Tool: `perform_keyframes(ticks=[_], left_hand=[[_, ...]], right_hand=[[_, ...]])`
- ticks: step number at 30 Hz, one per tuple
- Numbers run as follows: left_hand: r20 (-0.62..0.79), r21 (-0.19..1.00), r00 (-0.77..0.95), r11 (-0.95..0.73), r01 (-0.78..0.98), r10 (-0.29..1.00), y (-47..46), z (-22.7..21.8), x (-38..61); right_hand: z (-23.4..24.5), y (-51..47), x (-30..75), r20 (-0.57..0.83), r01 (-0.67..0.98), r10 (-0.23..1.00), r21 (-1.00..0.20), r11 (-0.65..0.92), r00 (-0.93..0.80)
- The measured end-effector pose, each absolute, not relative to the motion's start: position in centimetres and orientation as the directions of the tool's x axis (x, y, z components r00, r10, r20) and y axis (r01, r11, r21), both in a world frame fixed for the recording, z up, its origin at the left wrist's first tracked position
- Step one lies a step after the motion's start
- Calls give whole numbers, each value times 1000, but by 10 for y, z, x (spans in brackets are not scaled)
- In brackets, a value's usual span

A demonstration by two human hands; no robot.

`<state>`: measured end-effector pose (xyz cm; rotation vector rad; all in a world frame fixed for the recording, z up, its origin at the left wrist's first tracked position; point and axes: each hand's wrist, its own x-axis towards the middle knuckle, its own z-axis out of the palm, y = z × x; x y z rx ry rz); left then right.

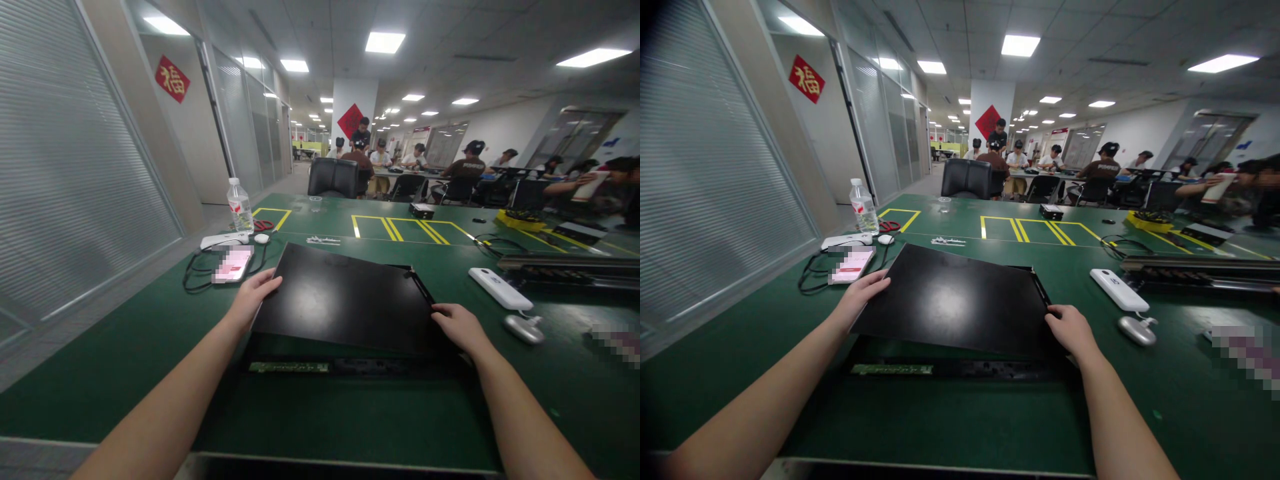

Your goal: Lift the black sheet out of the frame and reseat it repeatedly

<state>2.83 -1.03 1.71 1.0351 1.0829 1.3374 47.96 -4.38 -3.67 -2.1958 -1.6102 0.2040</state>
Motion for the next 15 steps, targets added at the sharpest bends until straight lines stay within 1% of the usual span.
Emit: perform_keyframes(ticks=[2, 9, 15], left_hand=[[5, 977, -27, -11, -212, 1000, -11, 17, 28], [4, 972, -41, -14, -233, 999, -7, 13, 27], [18, 968, -49, -30, -248, 999, -12, 20, 29]], right_hand=[[-38, -43, 480, 124, 880, 938, -404, -251, 324], [-36, -43, 480, 105, 877, 938, -402, -263, 330], [-32, -45, 477, 74, 866, 937, -412, -283, 341]])
